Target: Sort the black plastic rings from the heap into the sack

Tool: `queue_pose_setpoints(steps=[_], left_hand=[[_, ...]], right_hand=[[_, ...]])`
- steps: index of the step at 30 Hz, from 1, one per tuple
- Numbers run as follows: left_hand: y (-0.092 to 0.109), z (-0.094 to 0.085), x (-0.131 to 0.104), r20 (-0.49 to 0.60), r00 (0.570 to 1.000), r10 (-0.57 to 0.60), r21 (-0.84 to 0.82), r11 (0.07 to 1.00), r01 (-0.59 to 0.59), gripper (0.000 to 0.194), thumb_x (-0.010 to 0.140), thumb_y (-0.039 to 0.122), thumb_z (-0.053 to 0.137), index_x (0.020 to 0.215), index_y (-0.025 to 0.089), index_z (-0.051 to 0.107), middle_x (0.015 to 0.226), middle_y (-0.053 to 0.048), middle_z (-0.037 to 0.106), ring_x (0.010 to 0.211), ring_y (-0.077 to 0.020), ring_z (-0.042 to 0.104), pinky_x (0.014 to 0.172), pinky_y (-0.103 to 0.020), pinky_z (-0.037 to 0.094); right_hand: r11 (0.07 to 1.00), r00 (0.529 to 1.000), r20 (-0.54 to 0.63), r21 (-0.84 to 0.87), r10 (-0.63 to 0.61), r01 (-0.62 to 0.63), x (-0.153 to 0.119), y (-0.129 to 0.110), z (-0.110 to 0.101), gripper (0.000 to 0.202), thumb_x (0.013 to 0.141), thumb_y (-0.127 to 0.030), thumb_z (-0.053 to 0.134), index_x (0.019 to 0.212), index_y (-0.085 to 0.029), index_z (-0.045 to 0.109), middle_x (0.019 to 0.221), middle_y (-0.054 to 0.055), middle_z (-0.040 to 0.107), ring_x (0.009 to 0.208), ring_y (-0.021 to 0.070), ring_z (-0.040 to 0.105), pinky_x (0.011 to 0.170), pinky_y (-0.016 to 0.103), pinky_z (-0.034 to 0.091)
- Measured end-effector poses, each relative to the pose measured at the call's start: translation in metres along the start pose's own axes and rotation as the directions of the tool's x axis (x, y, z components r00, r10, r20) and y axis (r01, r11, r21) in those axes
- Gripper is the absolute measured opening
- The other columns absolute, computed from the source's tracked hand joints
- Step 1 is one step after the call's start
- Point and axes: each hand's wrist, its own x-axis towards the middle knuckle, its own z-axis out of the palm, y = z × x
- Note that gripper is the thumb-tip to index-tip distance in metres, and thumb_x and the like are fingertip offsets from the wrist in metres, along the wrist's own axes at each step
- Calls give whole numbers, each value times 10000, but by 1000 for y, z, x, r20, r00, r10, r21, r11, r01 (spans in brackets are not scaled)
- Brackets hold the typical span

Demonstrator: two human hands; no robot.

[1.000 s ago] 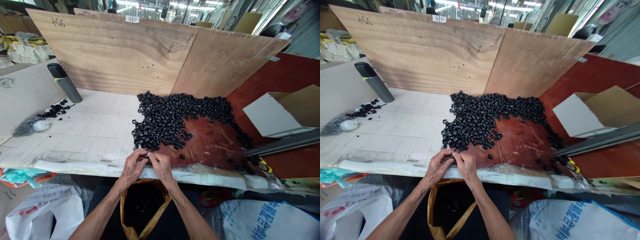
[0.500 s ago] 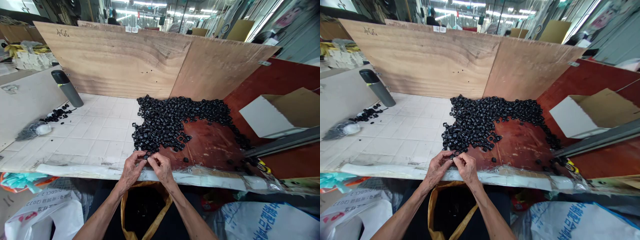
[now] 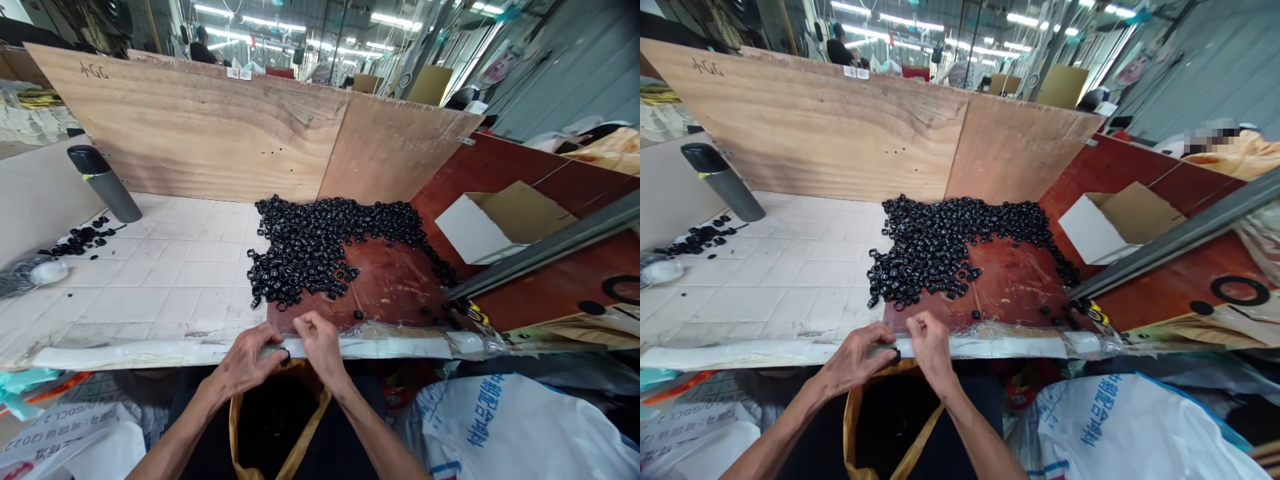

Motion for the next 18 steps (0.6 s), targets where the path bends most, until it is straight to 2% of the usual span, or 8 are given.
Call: queue_pose_setpoints(steps=[1,2,4,7,10,15,18], left_hand=[[0,0,9,-32,998,-45,27,999,46,61,901,208,635,962,217,630,903,-29,676,771,-185,691,742,-314,584],[-2,3,19,-107,991,-83,70,993,91,70,899,198,625,968,212,624,909,-30,664,724,-175,675,720,-315,580],[-9,13,38,-251,962,-111,183,970,160,156,878,162,621,1027,208,621,987,-51,662,731,-184,672,727,-331,576],[-24,31,54,-294,950,-110,315,927,204,202,856,132,631,1039,217,631,1015,-62,687,833,-224,690,727,-325,561],[-33,40,55,-283,955,-91,326,927,186,190,851,119,632,1011,222,639,945,-49,708,856,-231,694,746,-323,551],[-32,34,46,-350,921,-170,168,956,240,246,851,208,689,1081,240,608,929,-26,722,793,-220,696,758,-342,556],[-29,32,45,-361,910,-203,56,970,238,194,905,249,645,1089,243,587,971,-23,725,800,-202,718,762,-331,565]], right_hand=[[992,993,-75,-86,-97,90,11,3,-4,76,851,-258,620,820,-199,657,760,30,658,625,182,611,612,296,513],[974,978,-99,-152,-184,168,22,7,-6,85,824,-193,613,888,-195,669,895,62,678,696,192,635,671,311,534],[922,947,-28,-241,-319,303,40,14,-7,281,803,-100,574,1048,-194,674,1090,102,665,863,220,667,796,338,555],[859,914,114,-314,-389,405,53,23,-1,335,855,-66,519,1128,-195,666,1110,112,661,1000,251,658,903,369,540],[852,922,94,-355,-376,384,51,29,5,233,882,-95,531,1041,-197,667,1034,103,652,960,251,651,874,360,538],[875,942,43,-361,-331,324,46,32,4,111,839,-130,590,903,-198,650,932,87,640,806,228,635,762,336,530],[945,965,17,-200,-261,259,44,31,-1,187,841,-189,624,1025,-191,661,893,60,681,697,191,626,680,307,529]])
